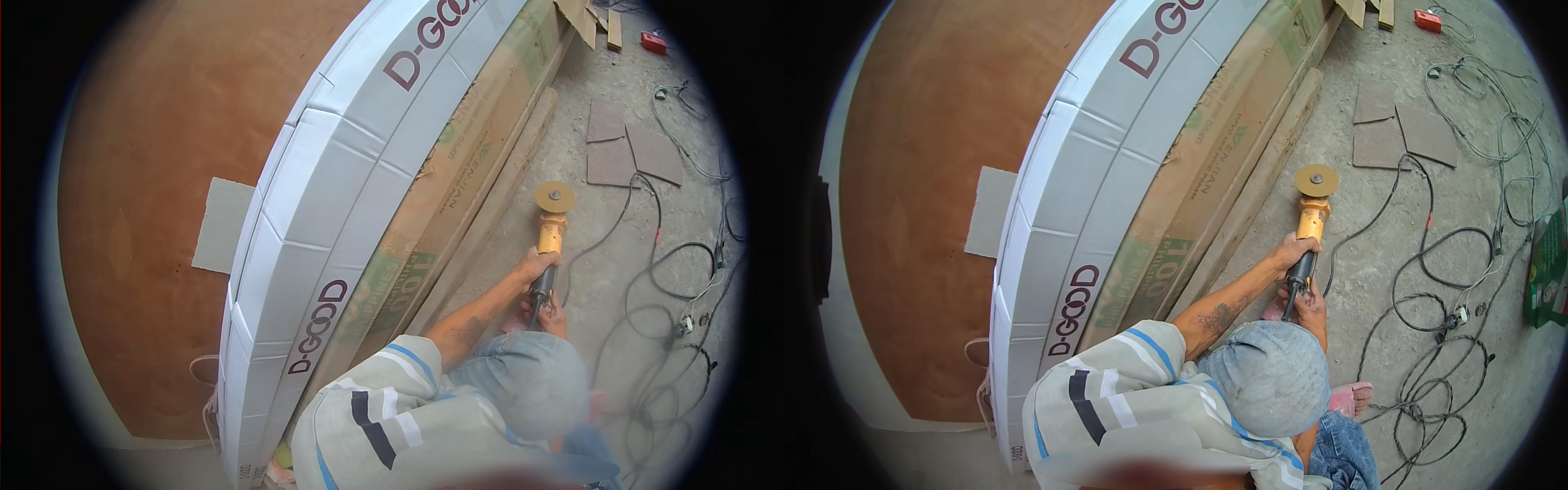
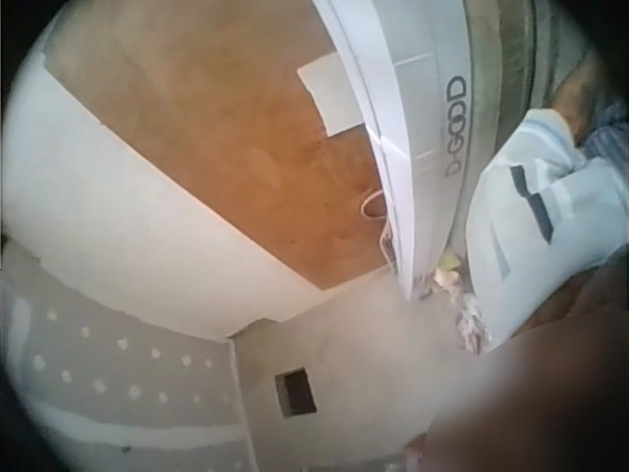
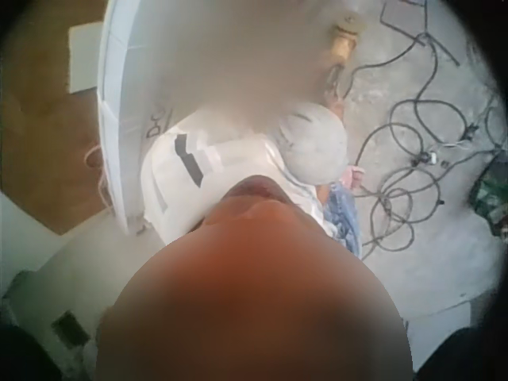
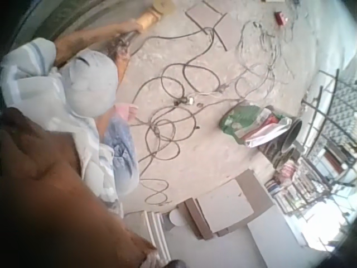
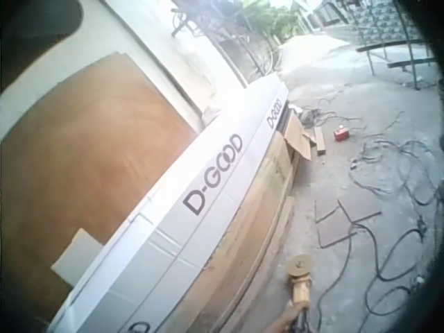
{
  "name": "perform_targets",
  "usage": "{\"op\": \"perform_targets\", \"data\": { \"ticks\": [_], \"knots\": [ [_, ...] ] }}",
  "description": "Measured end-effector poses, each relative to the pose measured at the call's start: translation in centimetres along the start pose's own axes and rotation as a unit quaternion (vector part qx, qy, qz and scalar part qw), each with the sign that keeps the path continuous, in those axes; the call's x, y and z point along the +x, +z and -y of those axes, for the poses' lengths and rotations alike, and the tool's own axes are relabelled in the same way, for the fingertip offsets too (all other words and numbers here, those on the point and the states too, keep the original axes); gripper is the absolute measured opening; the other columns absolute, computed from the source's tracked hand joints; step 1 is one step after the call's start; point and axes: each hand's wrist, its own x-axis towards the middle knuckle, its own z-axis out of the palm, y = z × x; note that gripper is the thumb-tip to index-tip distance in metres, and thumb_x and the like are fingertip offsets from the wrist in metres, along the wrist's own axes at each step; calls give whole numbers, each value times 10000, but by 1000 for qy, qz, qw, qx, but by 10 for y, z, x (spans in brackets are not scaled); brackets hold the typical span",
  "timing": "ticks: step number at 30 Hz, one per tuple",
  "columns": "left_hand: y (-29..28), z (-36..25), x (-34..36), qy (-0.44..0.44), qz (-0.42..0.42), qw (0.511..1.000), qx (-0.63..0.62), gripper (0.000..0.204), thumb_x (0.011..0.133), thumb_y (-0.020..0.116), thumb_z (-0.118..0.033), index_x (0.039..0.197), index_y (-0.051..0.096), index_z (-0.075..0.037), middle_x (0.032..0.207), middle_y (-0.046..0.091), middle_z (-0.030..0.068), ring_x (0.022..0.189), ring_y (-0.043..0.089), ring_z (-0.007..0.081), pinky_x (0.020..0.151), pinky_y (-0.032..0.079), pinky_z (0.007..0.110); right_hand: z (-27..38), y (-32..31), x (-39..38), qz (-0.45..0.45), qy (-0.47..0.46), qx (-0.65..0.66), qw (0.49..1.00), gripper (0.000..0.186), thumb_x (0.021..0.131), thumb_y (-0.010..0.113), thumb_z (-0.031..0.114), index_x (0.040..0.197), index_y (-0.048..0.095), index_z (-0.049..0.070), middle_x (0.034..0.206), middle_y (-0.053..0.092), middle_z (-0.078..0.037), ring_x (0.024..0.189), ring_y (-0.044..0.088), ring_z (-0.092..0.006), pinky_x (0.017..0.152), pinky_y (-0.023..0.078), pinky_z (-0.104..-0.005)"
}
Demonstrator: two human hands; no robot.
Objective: Grind the edge of a tile piece using a power angle grinder.
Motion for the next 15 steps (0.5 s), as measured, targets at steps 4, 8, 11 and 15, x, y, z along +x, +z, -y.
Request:
{"op": "perform_targets", "data": {
  "ticks": [4, 8, 11, 15],
  "knots": [
    [0, 0, 4, 14, -7, 1000, 0, 431, 665, 728, -254, 928, 568, 48, 711, 558, 87, 523, 542, 163, 448, 443, 303, 7, 13, -2, 14, -39, 30, 999, 734, 881, 673, 63, 1484, 256, 45, 1095, 645, -123, 893, 680, -210, 742, 548, -265],
    [5, -3, 3, 6, -2, 1000, -11, 428, 667, 725, -252, 924, 565, 50, 716, 562, 92, 514, 549, 172, 446, 453, 305, 5, 10, -1, -25, -51, 2, 998, 781, 898, 625, 13, 1520, 154, 58, 1106, 635, -121, 880, 676, -198, 735, 549, -260],
    [6, -1, 3, 9, 6, 1000, -22, 418, 669, 722, -245, 921, 562, 48, 714, 562, 94, 509, 559, 181, 437, 459, 309, 2, 5, 1, -42, -45, -36, 997, 794, 892, 622, -2, 1523, 143, 57, 1107, 633, -120, 881, 672, -189, 747, 543, -257],
    [8, 1, 1, 1, 7, 999, -32, 337, 700, 698, -199, 896, 542, 26, 688, 551, 91, 501, 588, 201, 435, 506, 318, -7, 4, -1, -48, -109, -77, 990, 772, 871, 643, -4, 1508, 209, 41, 1089, 642, -111, 891, 660, -167, 750, 534, -254]
  ]
}}
